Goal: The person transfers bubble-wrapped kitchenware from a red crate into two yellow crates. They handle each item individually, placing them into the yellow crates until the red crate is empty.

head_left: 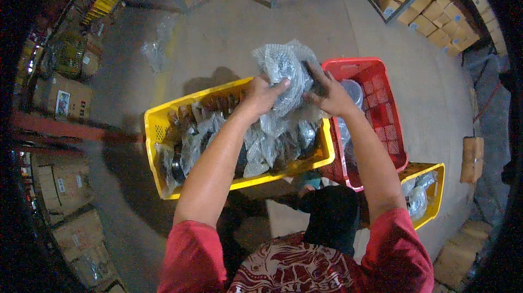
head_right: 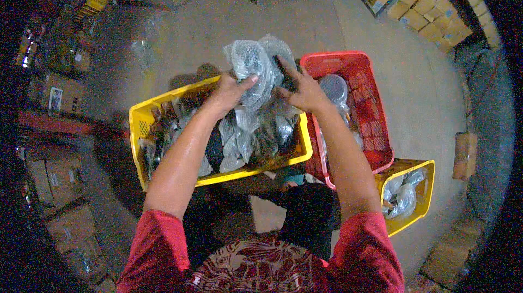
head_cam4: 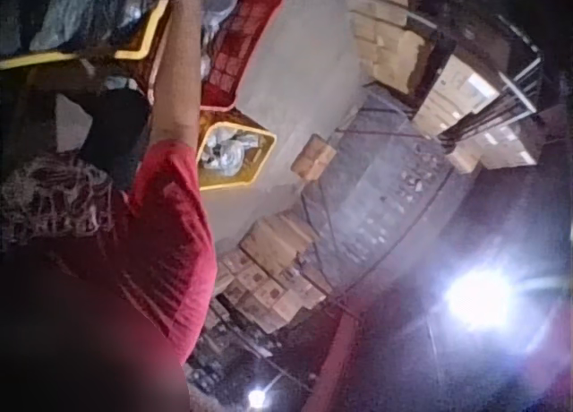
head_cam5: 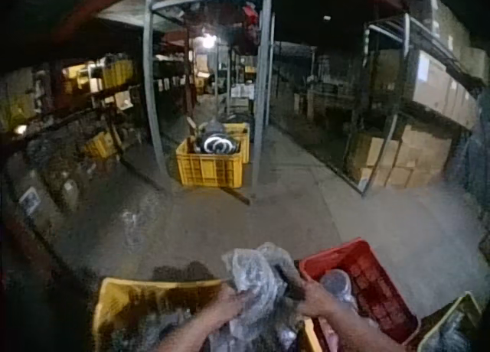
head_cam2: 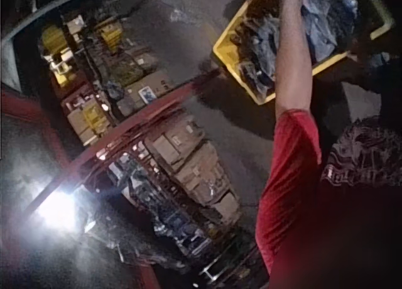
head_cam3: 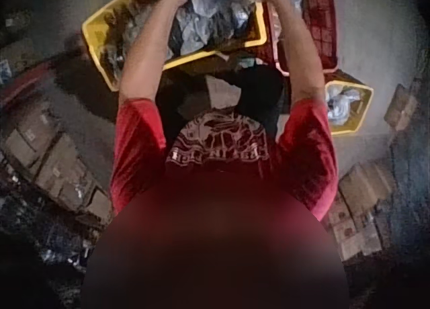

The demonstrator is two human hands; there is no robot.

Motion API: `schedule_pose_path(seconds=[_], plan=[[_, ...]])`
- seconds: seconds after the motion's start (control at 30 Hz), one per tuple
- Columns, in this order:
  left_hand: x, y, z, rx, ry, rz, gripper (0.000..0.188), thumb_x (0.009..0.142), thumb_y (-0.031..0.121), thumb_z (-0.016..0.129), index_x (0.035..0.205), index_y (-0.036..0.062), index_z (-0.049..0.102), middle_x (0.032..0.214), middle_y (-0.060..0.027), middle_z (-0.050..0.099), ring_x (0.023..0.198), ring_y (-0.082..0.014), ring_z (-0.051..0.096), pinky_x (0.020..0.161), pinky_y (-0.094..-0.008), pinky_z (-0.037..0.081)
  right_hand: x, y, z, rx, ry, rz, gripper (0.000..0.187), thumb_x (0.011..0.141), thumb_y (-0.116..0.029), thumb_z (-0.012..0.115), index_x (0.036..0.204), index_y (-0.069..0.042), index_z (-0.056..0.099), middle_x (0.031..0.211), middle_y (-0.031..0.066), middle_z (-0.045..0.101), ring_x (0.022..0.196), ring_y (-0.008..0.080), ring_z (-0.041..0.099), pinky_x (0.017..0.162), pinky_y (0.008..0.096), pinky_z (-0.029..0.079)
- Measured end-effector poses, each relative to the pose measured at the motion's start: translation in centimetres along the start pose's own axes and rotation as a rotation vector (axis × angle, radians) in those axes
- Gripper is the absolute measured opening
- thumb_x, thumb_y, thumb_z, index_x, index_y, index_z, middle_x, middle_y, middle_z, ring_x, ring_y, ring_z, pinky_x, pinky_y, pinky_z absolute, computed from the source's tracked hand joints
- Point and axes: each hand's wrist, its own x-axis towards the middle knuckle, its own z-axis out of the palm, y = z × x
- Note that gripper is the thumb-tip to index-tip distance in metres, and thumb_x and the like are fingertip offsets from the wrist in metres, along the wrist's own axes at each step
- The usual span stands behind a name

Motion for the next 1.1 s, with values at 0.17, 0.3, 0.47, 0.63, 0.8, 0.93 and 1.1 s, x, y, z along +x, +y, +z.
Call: schedule_pose_path(seconds=[0.17,0.3,0.47,0.63,0.8,0.93,1.1], plan=[[0.3,-2.9,2.7,0.256,-0.064,0.067,0.055,0.086,0.041,0.068,0.123,0.0006,0.06,0.124,-0.0238,0.061,0.113,-0.0382,0.06,0.098,-0.0447,0.046,-0.2,0.0,0.6,-0.029,-0.017,0.051,0.072,0.089,-0.044,0.06,0.152,-0.037,0.026,0.147,0.03,0.039,0.133,0.0462,0.042,0.109,0.0492,0.038],[0.7,-3.2,5.4,0.102,0.008,0.135,0.054,0.089,0.04,0.065,0.127,0.002,0.056,0.128,-0.0241,0.059,0.117,-0.0407,0.058,0.1,-0.045,0.045,0.1,0.2,1.2,-0.076,0.016,0.149,0.063,0.095,-0.052,0.049,0.152,-0.043,0.022,0.149,0.0322,0.032,0.13,0.0497,0.043,0.107,0.0516,0.04],[0.6,-3.0,6.0,0.023,-0.031,0.113,0.05,0.092,0.038,0.065,0.128,0.0041,0.058,0.13,-0.0157,0.06,0.122,-0.0289,0.055,0.104,-0.0403,0.041,0.3,-0.1,2.4,-0.119,0.0,0.123,0.062,0.098,-0.05,0.044,0.153,-0.041,0.017,0.145,0.0392,0.03,0.124,0.0548,0.045,0.103,0.054,0.043],[1.2,-1.2,2.7,0.044,-0.293,-0.076,0.065,0.084,0.047,0.073,0.133,0.0073,0.056,0.13,-0.0079,0.061,0.118,-0.0244,0.056,0.099,-0.0403,0.045,0.9,2.7,2.6,-0.067,-0.018,0.035,0.064,0.098,-0.05,0.044,0.154,-0.034,0.017,0.142,0.0394,0.034,0.127,0.0536,0.043,0.103,0.0531,0.042],[-2.8,-0.3,0.4,0.188,-0.185,0.11,0.075,0.084,0.036,0.076,0.141,0.0011,0.043,0.136,-0.0175,0.055,0.125,-0.0281,0.053,0.107,-0.0387,0.04,-5.0,15.0,0.5,0.809,0.496,0.38,0.07,0.095,-0.041,0.059,0.149,-0.007,0.031,0.129,0.0194,0.054,0.114,0.0363,0.057,0.097,0.0438,0.046],[-9.8,-1.3,-4.1,0.263,-0.044,-0.022,0.061,0.086,0.026,0.074,0.133,-0.0023,0.048,0.132,-0.0194,0.057,0.121,-0.0281,0.057,0.103,-0.0384,0.043,-19.3,26.0,3.8,0.198,0.408,0.96,0.057,0.084,-0.043,0.067,0.124,-0.004,0.059,0.118,0.025,0.064,0.107,0.0368,0.063,0.09,0.0433,0.05],[-19.6,3.1,-4.8,0.439,-0.343,-0.267,0.054,0.088,0.026,0.07,0.132,0.001,0.052,0.123,-0.0201,0.061,0.116,-0.0309,0.058,0.103,-0.0399,0.042,-27.1,30.8,11.1,-0.105,0.024,1.02,0.05,0.079,-0.035,0.069,0.115,0.001,0.063,0.106,0.023,0.068,0.098,0.0359,0.066,0.087,0.0443,0.05]])
